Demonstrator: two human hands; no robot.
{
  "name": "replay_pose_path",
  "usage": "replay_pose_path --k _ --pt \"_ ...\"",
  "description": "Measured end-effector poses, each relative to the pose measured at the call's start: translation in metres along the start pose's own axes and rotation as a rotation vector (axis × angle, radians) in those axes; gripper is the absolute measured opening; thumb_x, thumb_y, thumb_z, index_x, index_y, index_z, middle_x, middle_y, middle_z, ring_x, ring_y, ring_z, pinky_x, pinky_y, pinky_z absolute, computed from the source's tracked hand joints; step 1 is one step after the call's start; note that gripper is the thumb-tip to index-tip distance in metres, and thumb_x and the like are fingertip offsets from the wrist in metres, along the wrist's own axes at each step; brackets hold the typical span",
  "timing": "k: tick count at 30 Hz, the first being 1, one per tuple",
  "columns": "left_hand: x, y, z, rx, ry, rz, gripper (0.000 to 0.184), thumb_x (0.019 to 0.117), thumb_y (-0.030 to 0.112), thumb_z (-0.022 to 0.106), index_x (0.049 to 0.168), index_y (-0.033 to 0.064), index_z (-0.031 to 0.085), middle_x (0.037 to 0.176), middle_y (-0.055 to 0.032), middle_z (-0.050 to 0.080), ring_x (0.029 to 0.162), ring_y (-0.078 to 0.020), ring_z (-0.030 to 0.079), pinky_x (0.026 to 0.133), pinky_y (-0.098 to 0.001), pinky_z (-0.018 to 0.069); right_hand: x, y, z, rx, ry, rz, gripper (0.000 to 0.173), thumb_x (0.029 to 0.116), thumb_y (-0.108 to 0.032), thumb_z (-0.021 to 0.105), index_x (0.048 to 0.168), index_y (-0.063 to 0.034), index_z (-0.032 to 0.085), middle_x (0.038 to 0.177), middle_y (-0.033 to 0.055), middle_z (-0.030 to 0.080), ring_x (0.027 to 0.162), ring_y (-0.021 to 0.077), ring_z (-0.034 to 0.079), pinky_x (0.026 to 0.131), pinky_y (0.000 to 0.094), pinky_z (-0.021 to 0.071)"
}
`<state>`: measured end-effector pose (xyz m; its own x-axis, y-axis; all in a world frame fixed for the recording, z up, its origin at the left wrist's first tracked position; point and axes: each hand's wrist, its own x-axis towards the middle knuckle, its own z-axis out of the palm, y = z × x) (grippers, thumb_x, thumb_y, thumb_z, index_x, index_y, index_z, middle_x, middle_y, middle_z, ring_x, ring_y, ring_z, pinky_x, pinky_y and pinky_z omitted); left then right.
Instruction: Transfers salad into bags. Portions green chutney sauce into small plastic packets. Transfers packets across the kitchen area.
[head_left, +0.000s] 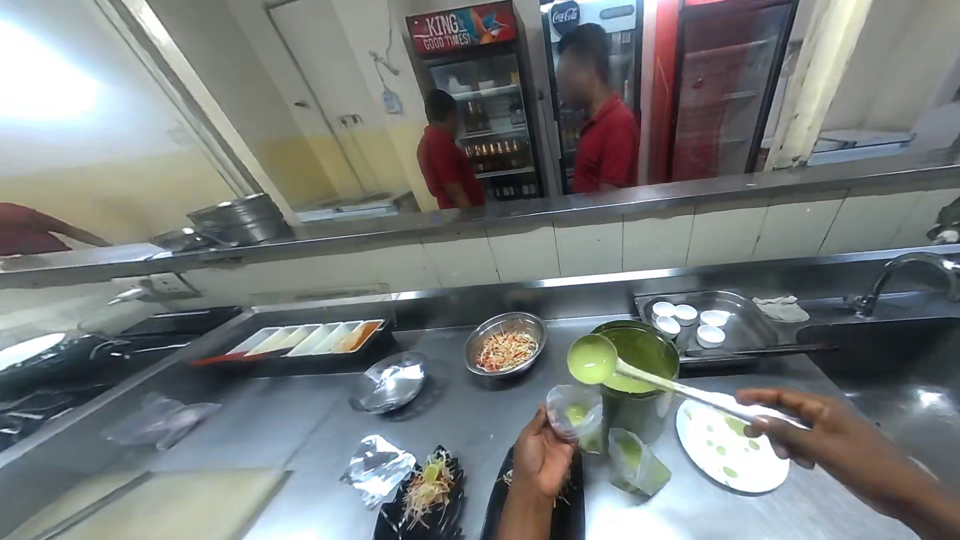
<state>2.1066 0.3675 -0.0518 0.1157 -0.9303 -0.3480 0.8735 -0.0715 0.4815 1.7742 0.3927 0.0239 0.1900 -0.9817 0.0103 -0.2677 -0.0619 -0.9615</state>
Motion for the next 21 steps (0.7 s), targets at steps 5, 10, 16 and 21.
replay_pose_path --k 5,10,16,21 --pt "-0.002 0.003 -0.01 -0.006 -0.111 -0.013 0.043 0.1131 0.03 0.024 0.113 0.0024 0.057 0.093 -0.0132 0.072 0.084 -0.023 0.074 0.074 -0.0383 0.0636 0.038 -0.027 -0.011 -0.163 0.033 0.128 0.023 0.1033 -0.005 0.057 0.124 -0.0025 0.066 0.085 0.0048 0.07 0.059 0.008 0.059 0.054 0.0219 0.0485" --pt "-0.003 0.002 -0.017 -0.009 -0.091 -0.025 0.043 0.1131 0.03 0.025 0.113 0.0022 0.057 0.094 -0.0138 0.072 0.086 -0.0235 0.074 0.076 -0.0388 0.0635 0.106 -0.038 0.016 -0.859 -0.21 0.083 0.022 0.1025 -0.016 0.061 0.12 -0.006 0.071 0.104 0.0147 0.072 0.091 0.0282 0.069 0.087 0.0492 0.0544" --pt "-0.007 0.001 -0.025 0.014 0.004 0.003 0.041 0.1131 0.028 0.026 0.111 0.0025 0.057 0.091 -0.0123 0.072 0.082 -0.022 0.074 0.072 -0.0375 0.0637 0.159 -0.042 0.069 -1.081 -0.438 0.136 0.019 0.0969 -0.013 0.065 0.109 0.001 0.071 0.104 0.021 0.069 0.096 0.0362 0.067 0.087 0.0556 0.0524" --pt "-0.007 0.005 -0.031 -0.004 0.016 0.008 0.041 0.1131 0.029 0.025 0.107 0.0045 0.057 0.087 -0.0102 0.072 0.078 -0.0202 0.074 0.069 -0.036 0.0638 0.169 -0.024 0.054 -0.696 -0.426 0.249 0.015 0.1008 -0.013 0.062 0.106 -0.0002 0.069 0.081 0.0078 0.068 0.065 0.0126 0.062 0.067 0.0311 0.053"
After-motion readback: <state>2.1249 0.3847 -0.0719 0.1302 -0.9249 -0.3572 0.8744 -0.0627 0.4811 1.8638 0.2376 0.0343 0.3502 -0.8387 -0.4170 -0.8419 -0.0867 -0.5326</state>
